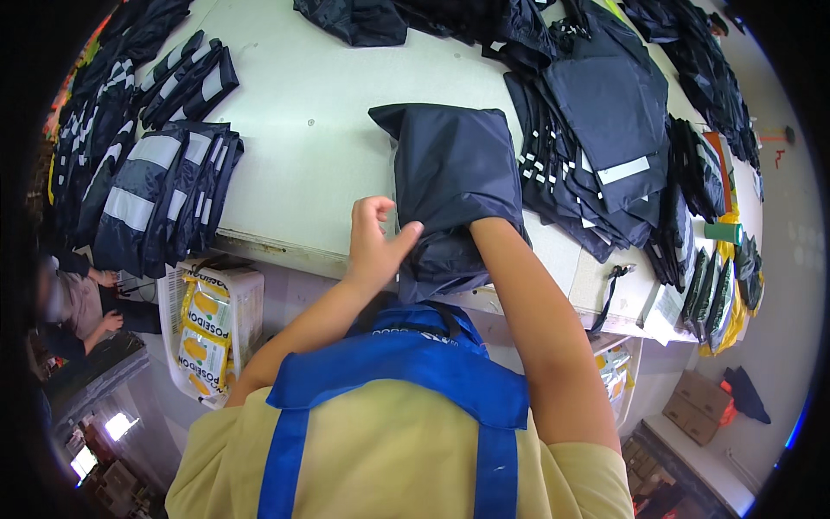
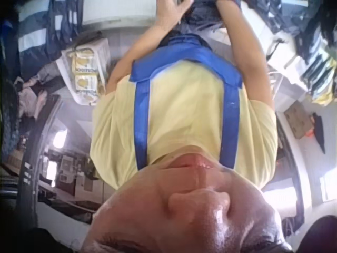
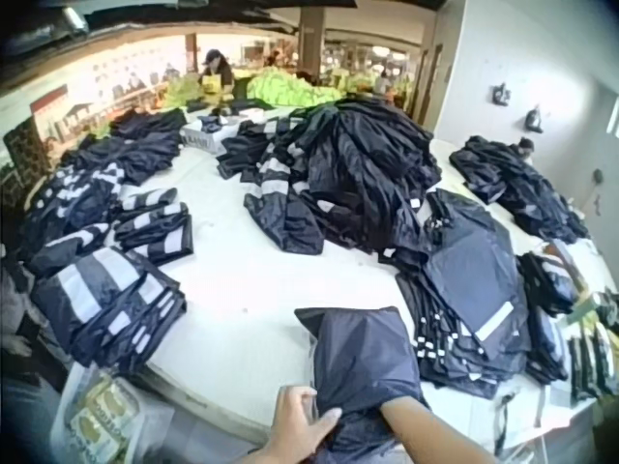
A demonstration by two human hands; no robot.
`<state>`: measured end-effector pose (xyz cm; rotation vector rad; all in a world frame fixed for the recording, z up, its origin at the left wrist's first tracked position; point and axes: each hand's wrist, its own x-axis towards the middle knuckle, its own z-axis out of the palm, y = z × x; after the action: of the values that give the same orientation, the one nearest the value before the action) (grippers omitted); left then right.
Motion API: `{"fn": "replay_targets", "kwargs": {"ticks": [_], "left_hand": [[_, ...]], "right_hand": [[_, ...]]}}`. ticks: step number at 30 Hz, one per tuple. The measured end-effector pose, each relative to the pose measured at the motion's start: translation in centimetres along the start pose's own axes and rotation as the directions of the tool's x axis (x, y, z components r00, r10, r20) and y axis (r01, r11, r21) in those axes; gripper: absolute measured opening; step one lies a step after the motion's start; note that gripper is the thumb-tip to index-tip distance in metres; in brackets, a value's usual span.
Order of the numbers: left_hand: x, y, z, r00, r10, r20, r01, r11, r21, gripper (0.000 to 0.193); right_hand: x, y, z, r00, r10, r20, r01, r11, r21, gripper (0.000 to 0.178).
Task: The person folds dark-colored jackets with reflective stripes on a white table. They smooth the fabric, fold the sleeves inward, fold the body in half, and place the finished jacket into a small black pouch before stacking it with others.
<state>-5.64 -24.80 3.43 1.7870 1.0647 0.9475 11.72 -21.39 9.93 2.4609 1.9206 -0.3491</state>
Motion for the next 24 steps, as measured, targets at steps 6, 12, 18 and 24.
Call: {"fn": "replay_targets", "kwargs": {"ticks": [6,12,18,24], "left_hand": [[0.1,4.3,0.0,0.787,0.114,0.607,-0.349,0.893,0.284,0.037],[-1.0,4.1,0.2,0.625,0.221,0.749,-0.548,0.807,0.220,0.040],[-0.5,2.2,-2.5,0.488,0.151,0.860,-0.143,0.985,-0.092,0.032],[-3.3,-3.2,1.8,0.830,-0.397,0.392,0.503,0.837,-0.217,0.097]], "right_hand": [[-1.3,-2.0,-4.1,0.970,0.100,0.220,-0.133,0.981,0.143,0.063],[-1.8,-0.3,-1.3,0.992,0.055,0.117,-0.074,0.984,0.162,0.060],[-2.1,1.2,0.6,0.999,0.023,0.036,-0.029,0.982,0.189,0.056],[-2.5,1.7,3.2,0.998,-0.029,-0.061,0.040,0.981,0.191,0.053]]}}
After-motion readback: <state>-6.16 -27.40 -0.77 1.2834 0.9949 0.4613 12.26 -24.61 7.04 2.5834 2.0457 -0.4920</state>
